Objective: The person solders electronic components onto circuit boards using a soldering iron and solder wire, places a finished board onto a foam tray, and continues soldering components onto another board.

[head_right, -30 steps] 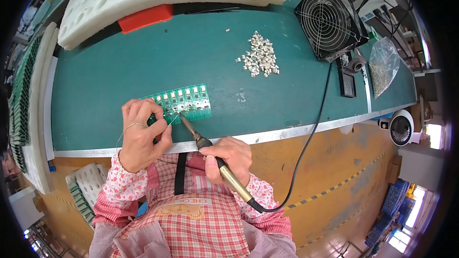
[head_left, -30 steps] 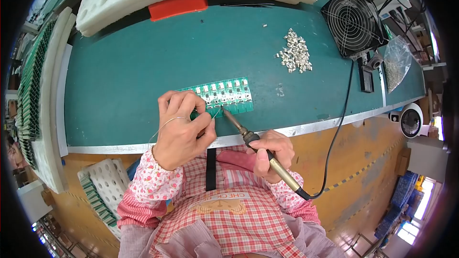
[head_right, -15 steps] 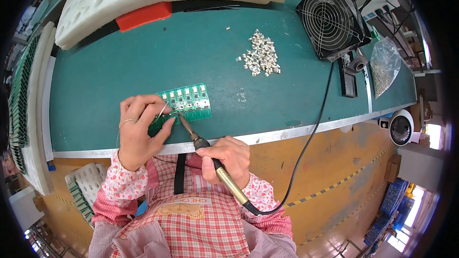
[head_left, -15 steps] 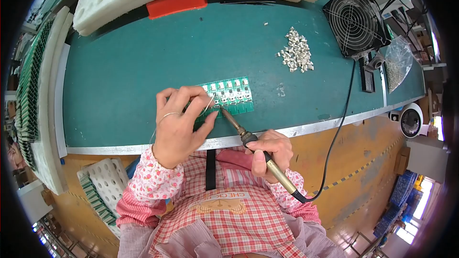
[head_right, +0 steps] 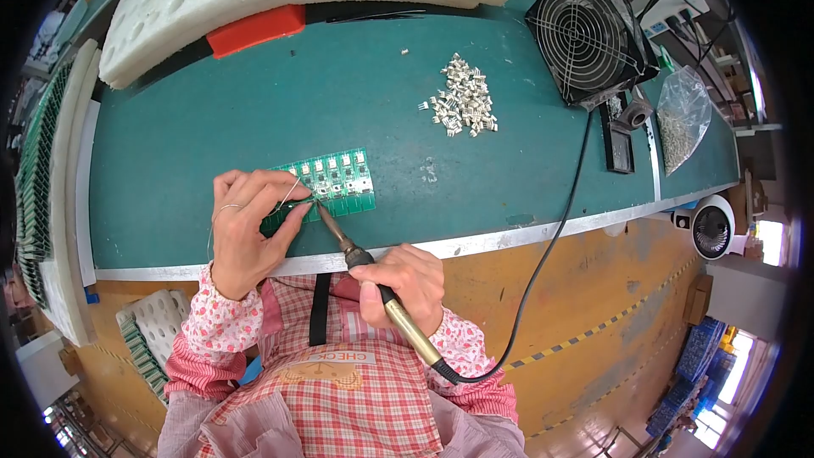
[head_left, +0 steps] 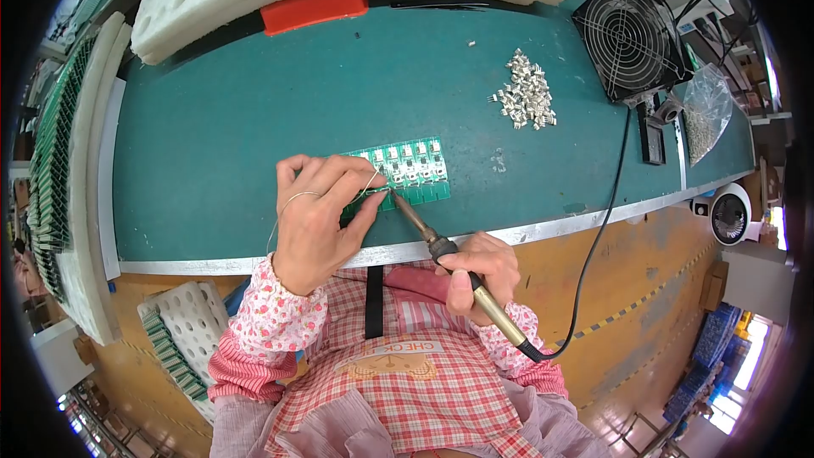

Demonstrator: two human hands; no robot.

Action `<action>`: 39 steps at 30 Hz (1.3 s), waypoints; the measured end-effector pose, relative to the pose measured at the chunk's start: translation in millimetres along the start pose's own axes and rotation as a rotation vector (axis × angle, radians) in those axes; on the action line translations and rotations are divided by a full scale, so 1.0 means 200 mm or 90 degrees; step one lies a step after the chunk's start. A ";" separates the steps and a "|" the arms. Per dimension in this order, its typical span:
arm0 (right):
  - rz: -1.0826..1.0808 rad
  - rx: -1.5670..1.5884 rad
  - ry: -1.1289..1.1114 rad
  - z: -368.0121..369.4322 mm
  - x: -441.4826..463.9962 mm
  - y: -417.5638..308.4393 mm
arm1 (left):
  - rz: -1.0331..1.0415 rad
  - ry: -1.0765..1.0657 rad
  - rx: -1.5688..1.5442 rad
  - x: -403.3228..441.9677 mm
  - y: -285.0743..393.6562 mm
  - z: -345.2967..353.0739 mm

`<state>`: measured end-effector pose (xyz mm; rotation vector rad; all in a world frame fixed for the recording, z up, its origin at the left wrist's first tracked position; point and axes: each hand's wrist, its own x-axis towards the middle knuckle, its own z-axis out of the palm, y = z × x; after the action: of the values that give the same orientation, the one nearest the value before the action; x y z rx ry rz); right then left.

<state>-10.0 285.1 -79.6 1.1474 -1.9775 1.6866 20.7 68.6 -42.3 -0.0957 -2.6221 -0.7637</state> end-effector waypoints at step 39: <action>0.025 0.011 -0.033 0.05 0.01 -0.03 | 0.028 -0.041 0.023 -0.06 -0.02 -0.05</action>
<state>-4.3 274.7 -76.3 1.1764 -2.0325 1.7138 34.8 60.8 -40.1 -0.1703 -2.6843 -0.7090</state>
